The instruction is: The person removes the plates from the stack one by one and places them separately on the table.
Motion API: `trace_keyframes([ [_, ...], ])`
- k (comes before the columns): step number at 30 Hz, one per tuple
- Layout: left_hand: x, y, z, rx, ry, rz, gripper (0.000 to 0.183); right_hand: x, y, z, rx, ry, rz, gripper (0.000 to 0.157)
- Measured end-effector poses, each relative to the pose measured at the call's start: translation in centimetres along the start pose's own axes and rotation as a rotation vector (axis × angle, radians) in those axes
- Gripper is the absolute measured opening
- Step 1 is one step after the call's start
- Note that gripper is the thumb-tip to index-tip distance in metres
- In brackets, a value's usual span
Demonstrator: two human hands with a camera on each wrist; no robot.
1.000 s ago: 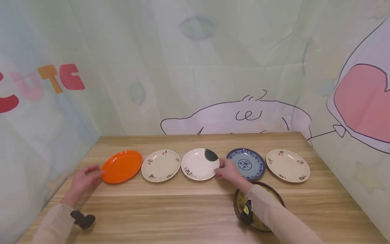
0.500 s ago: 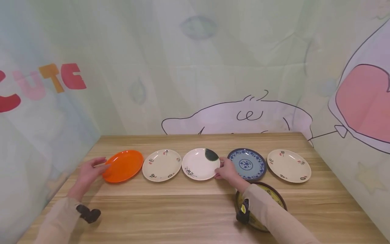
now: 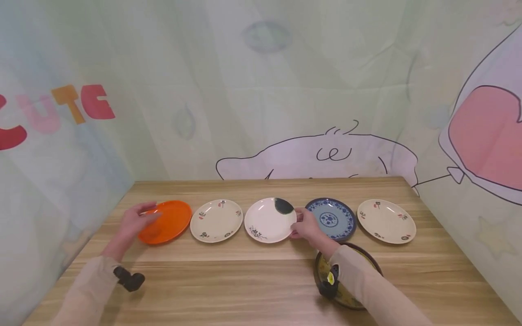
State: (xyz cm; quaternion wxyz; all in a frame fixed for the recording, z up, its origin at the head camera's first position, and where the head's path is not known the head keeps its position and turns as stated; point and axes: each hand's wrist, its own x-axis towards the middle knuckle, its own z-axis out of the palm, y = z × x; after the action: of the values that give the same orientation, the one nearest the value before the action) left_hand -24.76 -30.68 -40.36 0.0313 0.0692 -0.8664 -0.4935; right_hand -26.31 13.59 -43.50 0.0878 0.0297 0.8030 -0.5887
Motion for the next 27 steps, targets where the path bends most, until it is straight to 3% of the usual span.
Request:
trace_keyframes([
  [14,0.8,1.9,2.1,0.025,-0.013,0.075,0.052,-1.7,-0.1,-0.6,0.006,-0.049,0.006,0.061],
  [22,0.9,2.4,2.6,0.030,-0.050,0.053,0.054,-3.3,-0.3,0.8,0.022,-0.081,0.037,0.062],
  [27,1.1,2.3,3.0,0.033,-0.054,0.057,0.053,-4.3,-0.1,1.8,0.073,-0.149,-0.007,0.062],
])
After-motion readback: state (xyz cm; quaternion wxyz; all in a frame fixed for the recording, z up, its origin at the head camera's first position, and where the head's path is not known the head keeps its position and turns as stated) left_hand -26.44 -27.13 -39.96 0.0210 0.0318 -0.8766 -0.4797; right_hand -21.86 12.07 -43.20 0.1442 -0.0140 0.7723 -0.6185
